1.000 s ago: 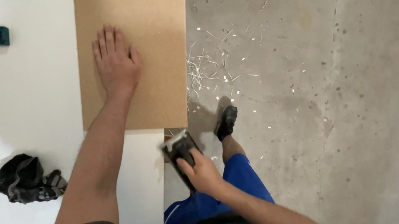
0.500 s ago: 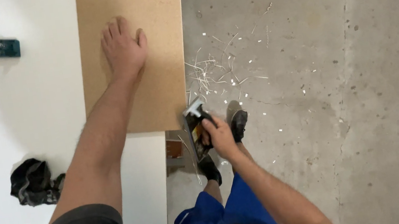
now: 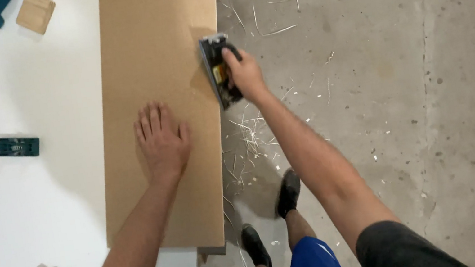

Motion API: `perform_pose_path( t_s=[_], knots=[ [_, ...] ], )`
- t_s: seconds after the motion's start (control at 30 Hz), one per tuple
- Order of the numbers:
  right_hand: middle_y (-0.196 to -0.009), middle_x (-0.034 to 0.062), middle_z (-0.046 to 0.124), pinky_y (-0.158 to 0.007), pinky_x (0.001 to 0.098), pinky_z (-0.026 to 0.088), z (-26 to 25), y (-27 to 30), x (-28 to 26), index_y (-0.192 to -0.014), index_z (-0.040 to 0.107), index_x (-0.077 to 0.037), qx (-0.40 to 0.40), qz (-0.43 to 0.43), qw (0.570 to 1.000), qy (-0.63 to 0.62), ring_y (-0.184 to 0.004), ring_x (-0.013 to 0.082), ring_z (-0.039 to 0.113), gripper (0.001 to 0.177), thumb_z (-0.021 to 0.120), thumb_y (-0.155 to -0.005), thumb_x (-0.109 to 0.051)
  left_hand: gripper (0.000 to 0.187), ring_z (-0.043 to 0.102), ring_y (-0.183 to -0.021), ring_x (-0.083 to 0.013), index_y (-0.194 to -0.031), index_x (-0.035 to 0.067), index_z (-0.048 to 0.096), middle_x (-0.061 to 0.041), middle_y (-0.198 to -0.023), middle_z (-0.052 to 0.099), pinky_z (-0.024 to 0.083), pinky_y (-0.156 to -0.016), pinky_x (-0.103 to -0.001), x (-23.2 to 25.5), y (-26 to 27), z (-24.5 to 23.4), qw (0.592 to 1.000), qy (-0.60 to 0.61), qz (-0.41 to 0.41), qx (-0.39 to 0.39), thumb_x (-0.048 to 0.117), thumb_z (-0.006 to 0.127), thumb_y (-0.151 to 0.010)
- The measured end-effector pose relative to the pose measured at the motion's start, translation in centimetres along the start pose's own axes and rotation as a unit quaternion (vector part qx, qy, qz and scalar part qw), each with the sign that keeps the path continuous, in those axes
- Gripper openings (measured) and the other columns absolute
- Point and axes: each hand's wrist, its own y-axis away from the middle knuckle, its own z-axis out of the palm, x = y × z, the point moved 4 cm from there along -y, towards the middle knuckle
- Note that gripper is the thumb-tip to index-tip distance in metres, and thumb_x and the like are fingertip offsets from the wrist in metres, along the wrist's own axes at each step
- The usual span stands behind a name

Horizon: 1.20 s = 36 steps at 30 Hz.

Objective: Sanding and trimming the edges of a wooden board using a sanding block and a manual edge trimmer on a workbench.

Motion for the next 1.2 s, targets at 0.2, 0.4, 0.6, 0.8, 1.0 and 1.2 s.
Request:
perform_pose_path(
  t_s=[0.2, 0.4, 0.6, 0.8, 1.0, 1.2],
  knots=[
    [-0.088, 0.0137, 0.07, -0.075, 0.0481, 0.054, 1.8, 9.7, 2.1, -0.113, 0.07, -0.006, -0.046, 0.069, 0.997, 0.004, -0.083, 0.0308, 0.07, 0.053, 0.055, -0.101, -0.056, 0.062, 0.023, -0.157, -0.0342, -0.161, 0.006, 0.034, -0.017, -0.167, 0.03, 0.013, -0.131, -0.049, 0.7, -0.7, -0.9, 0.997, -0.054, -0.011, -0.061, 0.041, 0.04, -0.109],
    [-0.075, 0.0088, 0.069, -0.065, 0.0369, 0.048, 2.9, 21.6, 5.9, -0.094, 0.065, -0.012, -0.104, 0.072, 0.992, 0.023, -0.071, 0.0241, 0.068, 0.028, 0.061, -0.098, -0.04, 0.07, 0.039, -0.15, -0.0402, -0.157, 0.001, 0.043, -0.02, -0.161, 0.046, 0.025, -0.127, -0.053, -0.7, -0.5, 0.9, 0.99, -0.063, 0.078, 0.102, 0.04, 0.051, -0.099],
    [-0.095, 0.0124, 0.074, -0.074, 0.0439, 0.05, -0.6, -10.4, -6.3, -0.102, 0.069, -0.007, -0.002, 0.013, 0.997, 0.077, -0.088, 0.0297, 0.069, 0.047, 0.05, -0.096, -0.049, 0.063, 0.049, -0.143, -0.0396, -0.149, 0.005, 0.055, -0.019, -0.155, 0.054, 0.034, -0.124, -0.053, -0.1, -0.8, -0.3, 0.979, -0.073, 0.096, 0.164, 0.039, 0.058, -0.095],
    [-0.083, 0.0148, 0.074, -0.073, 0.0438, 0.051, -1.7, -19.9, -9.7, -0.095, 0.07, -0.007, 0.025, 0.016, 0.994, 0.11, -0.076, 0.0317, 0.073, 0.051, 0.049, -0.095, -0.054, 0.056, 0.06, -0.132, -0.0362, -0.137, 0.008, 0.065, -0.013, -0.141, 0.065, 0.043, -0.121, -0.048, -0.7, -1.4, -0.2, 0.965, -0.103, 0.102, 0.217, 0.037, 0.06, -0.089],
    [-0.09, 0.0101, 0.074, -0.075, 0.0404, 0.05, -0.4, -5.9, -5.2, -0.097, 0.069, -0.012, -0.04, 0.033, 0.995, 0.09, -0.085, 0.0269, 0.069, 0.037, 0.056, -0.097, -0.046, 0.048, 0.063, -0.122, -0.0387, -0.126, 0.01, 0.072, -0.014, -0.131, 0.068, 0.05, -0.112, -0.053, -2.9, -3.5, 3.1, 0.949, 0.004, 0.104, 0.299, 0.038, 0.067, -0.088],
    [-0.092, 0.0105, 0.074, -0.079, 0.0405, 0.048, -1.7, -24.8, -9.7, -0.094, 0.068, -0.01, -0.01, 0.014, 0.994, 0.105, -0.09, 0.0265, 0.067, 0.042, 0.055, -0.095, -0.05, 0.02, 0.068, -0.089, -0.0367, -0.106, 0.016, 0.076, -0.007, -0.118, 0.076, 0.052, -0.084, -0.048, -0.8, -23.7, 1.2, 0.986, 0.038, 0.074, 0.148, 0.025, 0.062, -0.094]
  ],
)
